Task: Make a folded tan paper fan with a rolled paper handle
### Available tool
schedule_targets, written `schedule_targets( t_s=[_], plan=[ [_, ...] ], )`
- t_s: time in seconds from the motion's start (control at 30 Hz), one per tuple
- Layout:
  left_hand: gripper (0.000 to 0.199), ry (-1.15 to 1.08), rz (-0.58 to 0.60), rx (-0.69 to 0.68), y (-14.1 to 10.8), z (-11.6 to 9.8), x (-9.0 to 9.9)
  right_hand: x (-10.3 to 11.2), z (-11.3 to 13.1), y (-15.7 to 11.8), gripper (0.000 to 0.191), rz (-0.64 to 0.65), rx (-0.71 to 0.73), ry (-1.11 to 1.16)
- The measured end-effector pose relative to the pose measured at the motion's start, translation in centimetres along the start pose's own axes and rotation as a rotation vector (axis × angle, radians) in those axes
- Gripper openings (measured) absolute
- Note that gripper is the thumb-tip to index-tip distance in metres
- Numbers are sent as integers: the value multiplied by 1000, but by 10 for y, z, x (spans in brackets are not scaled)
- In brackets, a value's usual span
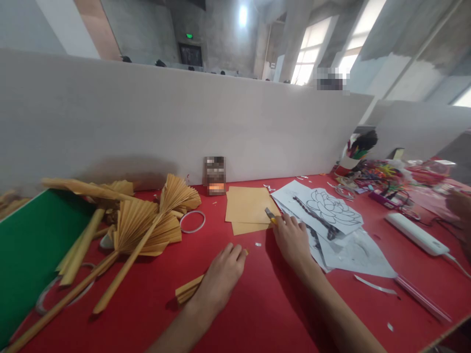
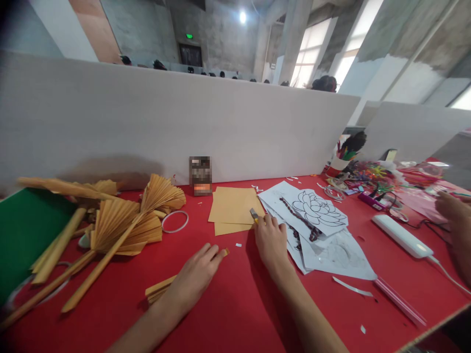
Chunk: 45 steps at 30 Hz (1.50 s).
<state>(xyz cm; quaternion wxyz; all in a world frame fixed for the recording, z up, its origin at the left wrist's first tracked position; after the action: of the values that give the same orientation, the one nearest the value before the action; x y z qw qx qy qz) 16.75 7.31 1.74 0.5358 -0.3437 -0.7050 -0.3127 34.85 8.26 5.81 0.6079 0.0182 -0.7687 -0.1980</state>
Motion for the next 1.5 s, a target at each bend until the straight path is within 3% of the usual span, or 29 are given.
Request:
schedule_targets(
  t_s=[0.07,0.17,0.3,0.4,0.53,1.23,1.5],
  plan=[
    [54,89,9,-35,0,-5,1,7,26,-7,22,-77,150,236],
    [37,128,-9,-71,1,-6,5,18,62,-27,24,-55,440,590],
    [19,-17,-64,-11,1,11,16,19,80,-40,18,11,596,693],
    [17,-131,-77,54,0,25,23,11,81,-39,9,19,589,718],
    [22,-237,-76,82,0,31,29,5,80,-36,13,-14,560,731],
    [23,-404,-161,187,0,34,34,4,74,-35,14,77,367,1011],
    [21,-625,-183,261,-3,39,40,12,76,-35,14,41,349,1097]
  ],
)
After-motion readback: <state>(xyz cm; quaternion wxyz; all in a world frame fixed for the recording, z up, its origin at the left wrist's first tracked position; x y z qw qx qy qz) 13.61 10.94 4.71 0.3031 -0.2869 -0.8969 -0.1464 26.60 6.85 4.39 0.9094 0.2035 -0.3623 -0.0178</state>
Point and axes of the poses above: each hand's wrist, its own y-axis towards the middle knuckle, its own x-axis out of the back of the hand, z = x × y, the point moved 9 cm from there along y, towards the middle knuckle, and after that the axes turned 10 degrees about -y, right-handed, at the moved point
